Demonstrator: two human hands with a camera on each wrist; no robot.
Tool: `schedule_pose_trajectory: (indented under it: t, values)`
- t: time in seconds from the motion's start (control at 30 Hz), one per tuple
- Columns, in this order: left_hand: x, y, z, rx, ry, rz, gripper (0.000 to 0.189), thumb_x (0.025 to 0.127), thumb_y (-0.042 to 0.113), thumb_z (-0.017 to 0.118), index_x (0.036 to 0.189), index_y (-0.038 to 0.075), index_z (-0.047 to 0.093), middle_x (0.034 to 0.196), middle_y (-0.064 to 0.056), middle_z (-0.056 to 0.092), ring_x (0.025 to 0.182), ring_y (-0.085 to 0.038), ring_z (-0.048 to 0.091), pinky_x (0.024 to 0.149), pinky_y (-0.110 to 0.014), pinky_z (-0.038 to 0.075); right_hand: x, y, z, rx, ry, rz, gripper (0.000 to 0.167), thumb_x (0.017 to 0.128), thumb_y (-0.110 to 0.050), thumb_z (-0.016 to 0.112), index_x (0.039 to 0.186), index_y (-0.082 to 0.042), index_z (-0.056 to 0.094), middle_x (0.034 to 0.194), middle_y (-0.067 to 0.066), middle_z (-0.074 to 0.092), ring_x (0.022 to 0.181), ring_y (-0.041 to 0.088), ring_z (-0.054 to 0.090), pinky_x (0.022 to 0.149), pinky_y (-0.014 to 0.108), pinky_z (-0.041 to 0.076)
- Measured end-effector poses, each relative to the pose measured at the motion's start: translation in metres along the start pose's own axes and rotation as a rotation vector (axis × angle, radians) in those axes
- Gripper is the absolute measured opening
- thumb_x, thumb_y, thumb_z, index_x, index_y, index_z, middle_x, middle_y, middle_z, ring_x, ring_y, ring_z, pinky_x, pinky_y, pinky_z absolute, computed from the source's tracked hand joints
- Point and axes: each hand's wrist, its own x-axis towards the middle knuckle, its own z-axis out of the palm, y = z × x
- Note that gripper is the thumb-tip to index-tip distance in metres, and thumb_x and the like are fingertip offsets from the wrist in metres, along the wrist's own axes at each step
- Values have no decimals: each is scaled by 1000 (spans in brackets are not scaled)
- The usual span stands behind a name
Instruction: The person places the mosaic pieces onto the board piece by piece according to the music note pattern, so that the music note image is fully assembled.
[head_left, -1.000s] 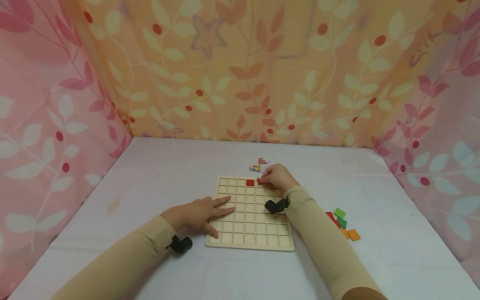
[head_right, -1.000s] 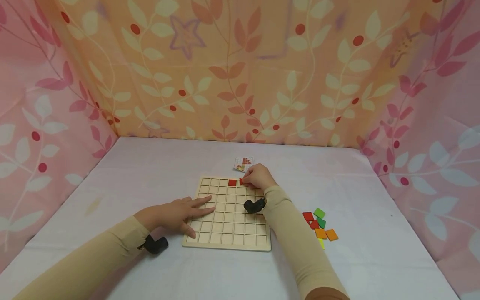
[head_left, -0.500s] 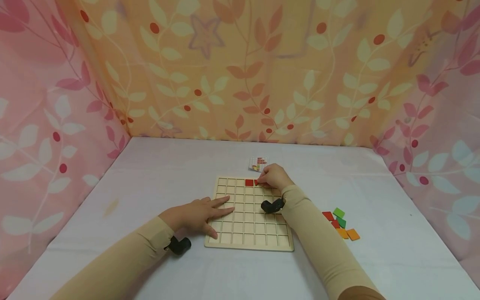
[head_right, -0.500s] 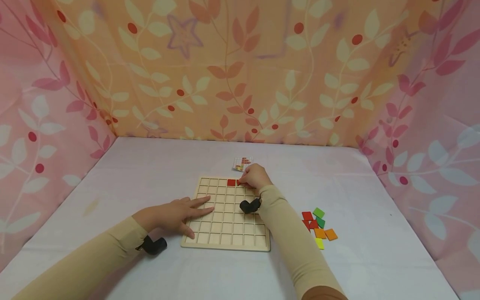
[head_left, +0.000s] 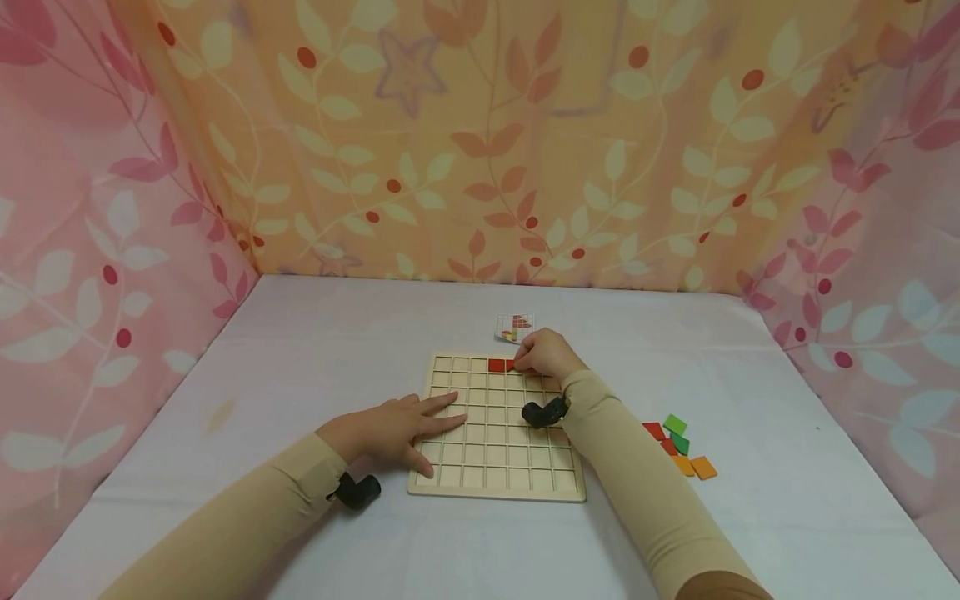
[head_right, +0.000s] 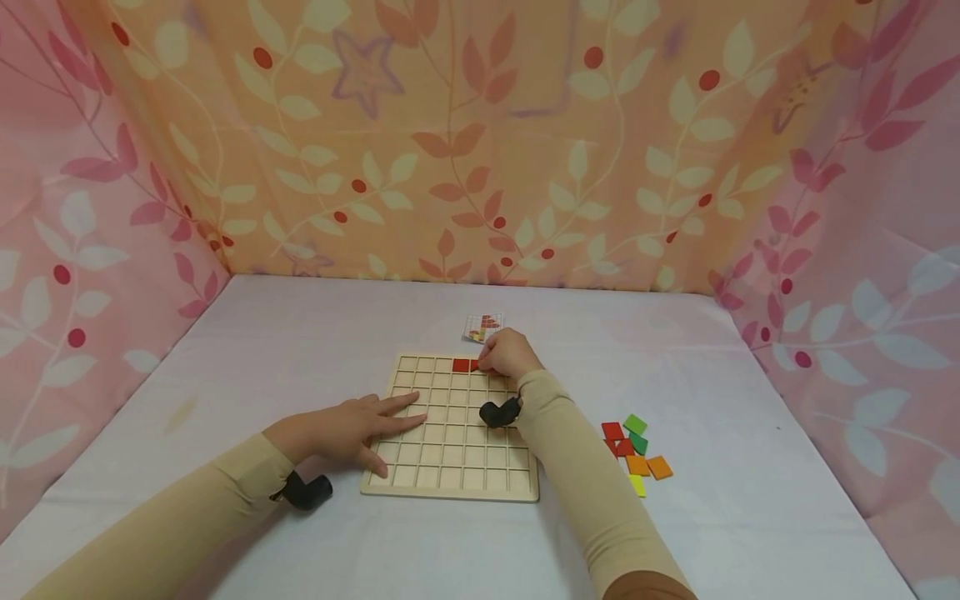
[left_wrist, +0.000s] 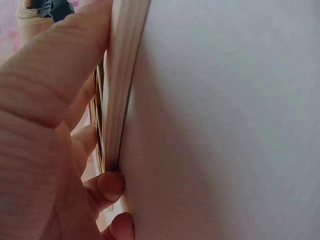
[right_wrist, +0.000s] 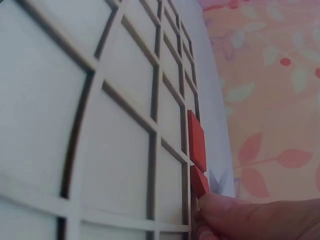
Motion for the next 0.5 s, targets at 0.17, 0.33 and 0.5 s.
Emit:
schedule_pose_trajectory:
  t: [0.17,0.33,0.5]
  values:
    - [-1,1,1,-1,0,-13,86,68,68,55,141,48,15,153,14,-3,135,-38,16,101,-56,22,2,2,1,-76,19,-21,4,75,-6,73,74,-4,70,67,-1,63,64,11,54,60,22,43]
    - [-2,1,1,-3,-6,-18,86,68,68,55,141,48,14,153,15,-4,135,-38,15,102,-56,22,3,2,2,-85,17,-32,4,74,-5,73,72,-7,70,68,0,63,64,12,55,58,22,43]
    - [-2,0,0,8,-3,-3,85,69,68,55,142,47,14,153,13,-3,136,-36,15,102,-55,21,0,0,-1,-94,4,-28,5,75,-7,73,73,-9,69,74,1,64,71,14,55,62,24,43]
